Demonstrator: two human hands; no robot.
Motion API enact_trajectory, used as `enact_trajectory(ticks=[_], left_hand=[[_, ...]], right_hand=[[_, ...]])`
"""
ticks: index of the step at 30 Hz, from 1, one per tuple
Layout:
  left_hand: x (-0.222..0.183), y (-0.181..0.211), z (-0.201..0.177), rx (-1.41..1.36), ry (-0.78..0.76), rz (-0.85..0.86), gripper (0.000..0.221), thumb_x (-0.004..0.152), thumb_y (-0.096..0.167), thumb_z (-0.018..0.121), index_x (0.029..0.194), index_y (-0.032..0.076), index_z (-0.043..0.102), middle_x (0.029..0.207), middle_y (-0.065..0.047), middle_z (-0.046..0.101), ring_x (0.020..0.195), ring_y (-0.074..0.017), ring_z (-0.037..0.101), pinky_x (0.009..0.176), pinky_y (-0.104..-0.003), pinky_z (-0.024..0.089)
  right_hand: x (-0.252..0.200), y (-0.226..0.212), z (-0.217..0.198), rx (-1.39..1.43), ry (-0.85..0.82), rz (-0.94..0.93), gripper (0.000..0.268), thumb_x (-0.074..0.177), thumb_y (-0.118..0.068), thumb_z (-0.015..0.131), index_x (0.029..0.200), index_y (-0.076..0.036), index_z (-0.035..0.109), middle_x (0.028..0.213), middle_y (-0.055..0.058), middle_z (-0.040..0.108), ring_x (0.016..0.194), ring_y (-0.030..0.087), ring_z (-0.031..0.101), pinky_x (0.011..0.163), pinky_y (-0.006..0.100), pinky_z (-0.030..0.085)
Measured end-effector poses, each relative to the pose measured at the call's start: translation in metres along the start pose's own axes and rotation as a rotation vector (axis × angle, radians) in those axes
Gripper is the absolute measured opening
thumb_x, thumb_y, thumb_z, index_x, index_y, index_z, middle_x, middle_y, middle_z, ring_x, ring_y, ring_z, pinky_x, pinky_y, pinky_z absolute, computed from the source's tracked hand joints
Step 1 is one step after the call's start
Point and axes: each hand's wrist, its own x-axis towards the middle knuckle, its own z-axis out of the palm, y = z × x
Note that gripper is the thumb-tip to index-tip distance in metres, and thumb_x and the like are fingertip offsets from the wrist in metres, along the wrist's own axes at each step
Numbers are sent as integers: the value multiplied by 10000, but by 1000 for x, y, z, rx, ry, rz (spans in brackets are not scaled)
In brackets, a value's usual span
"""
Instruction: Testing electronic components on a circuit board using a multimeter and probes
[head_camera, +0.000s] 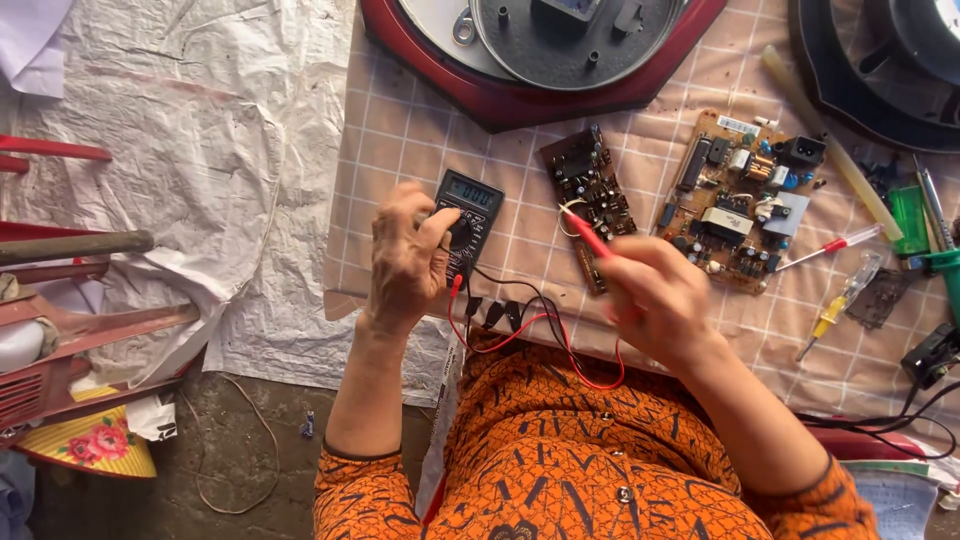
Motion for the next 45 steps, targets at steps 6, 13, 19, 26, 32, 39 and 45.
enact_trajectory(ticks=[6,13,19,26,32,39,45], left_hand=[[11,-36,1,203,106,44,195,868,210,527,1004,227,666,777,-29,391,756,-207,451,697,-311,407],[0,-58,21,38,-33,-48,185,834,94,531,910,197,664,847,-48,536,772,-225,567,644,-312,473],[21,-9,-9,-97,-272,-434,483,768,339,589,1169,82,516,1039,-179,525,923,-308,543,801,-407,465],[5,11,9,31,-274,-414,543,672,211,627,1185,90,500,1099,-161,459,992,-340,511,828,-436,434],[16,27,-8,-63,-377,-633,679,684,89,605,1310,92,342,1150,-223,483,1062,-379,490,909,-484,372],[10,-3,0,28,-336,-459,689,691,63,652,1312,114,360,1094,-164,539,1022,-336,514,862,-434,379],[4,-11,16,46,-308,-524,700,696,96,657,1323,118,345,1119,-152,559,1028,-322,525,862,-424,377]], right_hand=[[52,30,86,-161,-113,-285,173,792,3,474,892,-78,589,810,105,511,693,268,543,580,325,438],[48,33,98,-286,-326,-231,236,794,-12,461,993,-86,564,885,117,509,838,286,554,679,340,445],[40,29,75,-289,-283,-131,281,756,-43,478,1013,-122,559,927,92,504,890,269,551,707,332,430],[20,6,71,-165,-234,-48,206,827,-87,445,962,-143,591,937,70,525,917,260,560,742,338,430],[1,-5,97,-193,-354,-185,196,770,-102,517,944,-160,585,941,74,534,891,247,574,728,332,441],[-5,-17,112,182,-415,-46,312,762,-8,454,1053,-91,532,1071,188,498,930,378,558,713,431,454],[22,19,95,-130,-434,-152,362,723,-65,496,1070,-162,524,1042,94,485,953,285,536,749,358,430]])
